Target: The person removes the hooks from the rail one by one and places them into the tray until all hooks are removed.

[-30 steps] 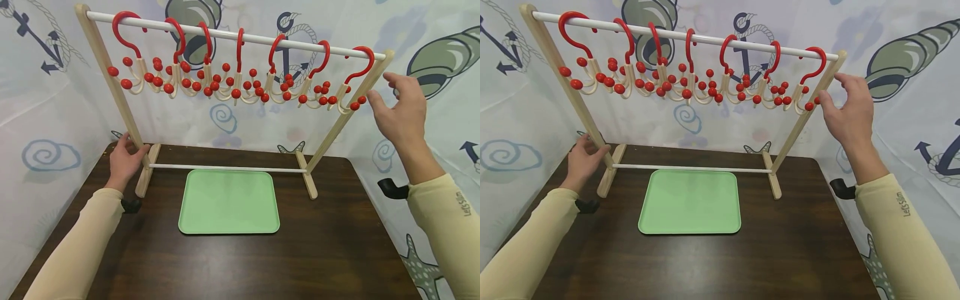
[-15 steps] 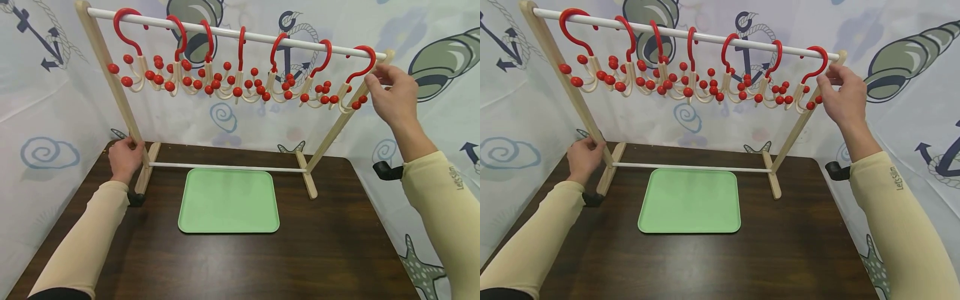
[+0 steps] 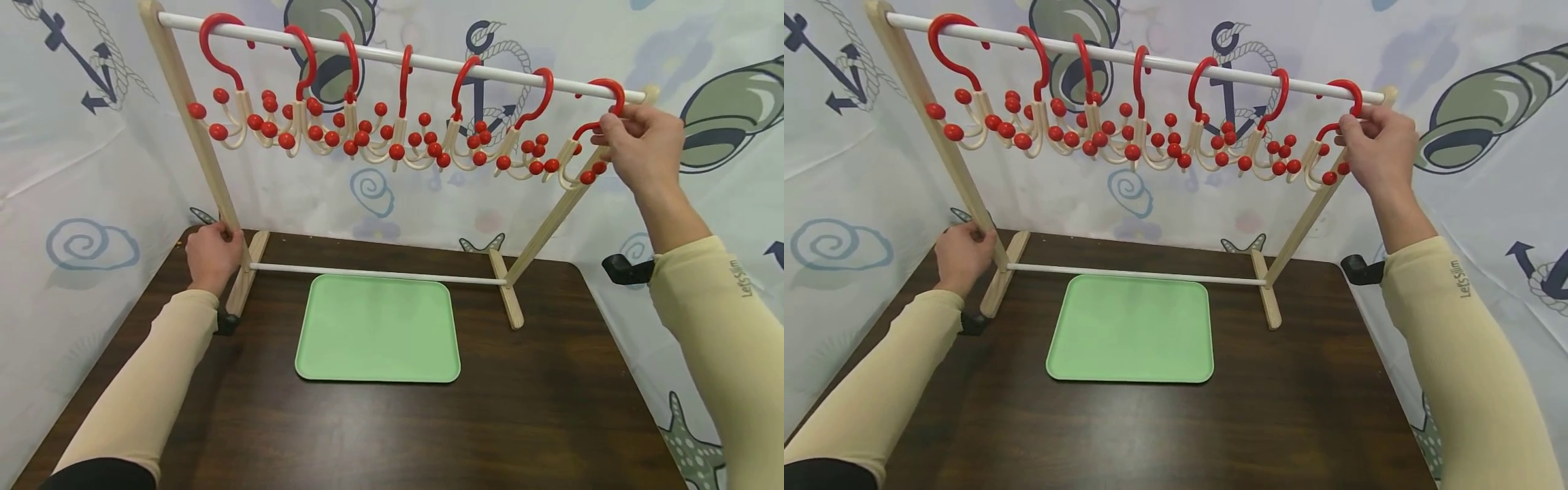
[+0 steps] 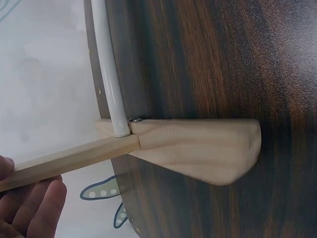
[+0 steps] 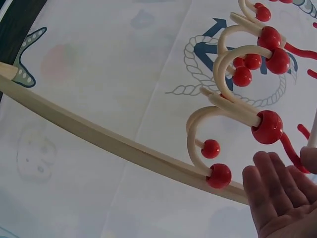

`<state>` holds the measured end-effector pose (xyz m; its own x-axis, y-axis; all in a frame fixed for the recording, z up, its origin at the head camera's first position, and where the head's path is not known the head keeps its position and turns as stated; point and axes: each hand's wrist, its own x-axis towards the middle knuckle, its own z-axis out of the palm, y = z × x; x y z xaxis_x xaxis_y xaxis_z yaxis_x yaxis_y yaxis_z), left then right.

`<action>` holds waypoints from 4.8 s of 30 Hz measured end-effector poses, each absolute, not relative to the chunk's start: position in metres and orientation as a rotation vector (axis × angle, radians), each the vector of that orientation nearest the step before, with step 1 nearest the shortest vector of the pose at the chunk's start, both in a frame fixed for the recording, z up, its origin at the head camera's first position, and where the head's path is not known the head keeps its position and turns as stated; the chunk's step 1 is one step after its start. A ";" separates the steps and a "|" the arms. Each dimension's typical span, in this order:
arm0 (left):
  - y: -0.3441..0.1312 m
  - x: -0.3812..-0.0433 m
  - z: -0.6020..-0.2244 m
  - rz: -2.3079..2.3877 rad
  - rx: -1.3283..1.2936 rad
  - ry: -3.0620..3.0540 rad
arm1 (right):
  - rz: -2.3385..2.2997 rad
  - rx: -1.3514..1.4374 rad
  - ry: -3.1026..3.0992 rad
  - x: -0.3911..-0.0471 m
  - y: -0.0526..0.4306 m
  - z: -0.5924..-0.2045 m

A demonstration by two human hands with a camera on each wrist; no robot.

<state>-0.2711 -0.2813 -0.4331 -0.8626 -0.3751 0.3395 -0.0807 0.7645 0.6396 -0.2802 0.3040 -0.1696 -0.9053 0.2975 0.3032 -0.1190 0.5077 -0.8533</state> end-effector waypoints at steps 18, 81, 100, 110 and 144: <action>-0.282 -0.272 -0.439 -0.856 0.386 -2.453 | 1.600 0.029 -1.947 -0.262 0.306 -0.159; -0.277 -0.278 -0.437 -0.885 0.384 -2.489 | 1.267 0.300 -2.502 -0.225 0.193 -0.462; -0.275 -0.271 -0.435 -0.868 0.392 -2.466 | 1.212 0.303 -2.678 -0.222 0.196 -0.458; -0.279 -0.273 -0.438 -0.843 0.379 -2.464 | 1.248 0.198 -2.644 -0.207 0.201 -0.429; -0.281 -0.272 -0.439 -0.858 0.345 -2.464 | 1.105 0.141 -2.385 -0.272 0.230 -0.175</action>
<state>-0.2715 -0.2812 -0.4385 -0.8406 -0.3889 0.3771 -0.0705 0.7687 0.6357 -0.2724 0.2295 -0.1753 -0.8676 0.1136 0.4841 -0.2958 0.6646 -0.6862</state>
